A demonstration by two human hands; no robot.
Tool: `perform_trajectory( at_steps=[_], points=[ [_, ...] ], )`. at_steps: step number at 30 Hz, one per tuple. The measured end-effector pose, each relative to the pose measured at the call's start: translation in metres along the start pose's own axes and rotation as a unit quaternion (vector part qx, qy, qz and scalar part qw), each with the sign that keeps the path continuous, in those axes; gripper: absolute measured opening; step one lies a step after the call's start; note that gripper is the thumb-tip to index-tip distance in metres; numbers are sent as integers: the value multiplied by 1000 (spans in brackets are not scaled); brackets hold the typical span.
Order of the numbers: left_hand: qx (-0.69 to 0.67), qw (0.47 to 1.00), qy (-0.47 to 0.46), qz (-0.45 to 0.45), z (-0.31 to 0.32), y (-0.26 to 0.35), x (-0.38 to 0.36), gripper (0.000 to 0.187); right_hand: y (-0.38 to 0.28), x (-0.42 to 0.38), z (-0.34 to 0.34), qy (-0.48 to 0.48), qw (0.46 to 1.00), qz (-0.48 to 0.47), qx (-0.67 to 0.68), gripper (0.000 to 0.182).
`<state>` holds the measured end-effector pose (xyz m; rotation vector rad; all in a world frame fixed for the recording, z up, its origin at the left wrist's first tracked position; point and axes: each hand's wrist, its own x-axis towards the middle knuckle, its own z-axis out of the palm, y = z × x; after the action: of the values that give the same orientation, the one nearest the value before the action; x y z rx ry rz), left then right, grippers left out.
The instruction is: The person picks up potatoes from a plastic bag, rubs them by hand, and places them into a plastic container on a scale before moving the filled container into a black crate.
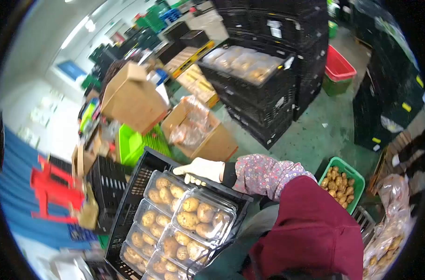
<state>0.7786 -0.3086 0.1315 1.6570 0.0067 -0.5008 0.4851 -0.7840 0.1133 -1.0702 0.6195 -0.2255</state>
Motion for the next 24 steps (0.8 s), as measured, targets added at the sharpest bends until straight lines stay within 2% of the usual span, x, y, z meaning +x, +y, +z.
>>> perform_trajectory(
  at_steps=[3,4,5,7,8,9,10,11,12,13,14,15,16,17,18,19,20,21,22,24],
  points=[
    [19,997,-71,-4,88,65,34,63,-66,-18,-86,22,986,-86,140,39],
    [22,995,-97,-8,114,87,49,64,-89,-30,-115,30,988,-74,135,33],
    [31,992,-122,-2,147,106,66,64,-107,-41,-140,37,977,-103,182,29],
    [93,977,-165,102,253,146,75,54,-139,-70,-182,84,963,-175,186,30],
    [110,968,-167,154,292,162,92,58,-151,-78,-205,92,955,-170,226,30],
    [340,831,-202,391,308,172,142,66,-164,-85,-226,98,945,-168,264,31],
    [180,845,-282,417,346,179,204,51,-174,-92,-242,108,932,-199,284,29],
    [121,871,-310,361,408,196,214,52,-183,-97,-265,123,933,-161,297,27],
    [100,879,-334,324,466,215,218,53,-188,-100,-279,131,917,-214,308,27],
    [95,869,-360,326,518,232,232,54,-193,-103,-294,141,898,-270,317,27],
    [97,849,-387,346,568,247,249,55,-195,-104,-315,126,895,-267,335,25],
    [101,808,-372,445,628,258,257,55,-198,-108,-324,155,869,-319,344,22],
    [94,848,-434,289,685,278,263,56,-199,-103,-343,164,856,-355,337,22],
    [93,866,-477,121,739,292,249,57,-198,-96,-364,172,844,-388,329,22],
    [46,825,-498,264,792,287,260,57,-197,-91,-385,157,836,-386,356,29],
    [87,808,-548,198,855,300,269,53,-197,-84,-404,167,824,-407,358,25],
    [121,780,-570,227,913,307,252,51,-203,-78,-408,230,795,-435,355,24],
    [128,771,-586,212,946,310,284,49,-201,-72,-383,289,773,-444,349,25],
    [138,753,-606,215,1004,313,310,48,-203,-66,-394,354,755,-440,332,22],
    [166,716,-642,216,1107,317,357,46,-200,-38,-405,380,725,-444,365,21]
  ],
)
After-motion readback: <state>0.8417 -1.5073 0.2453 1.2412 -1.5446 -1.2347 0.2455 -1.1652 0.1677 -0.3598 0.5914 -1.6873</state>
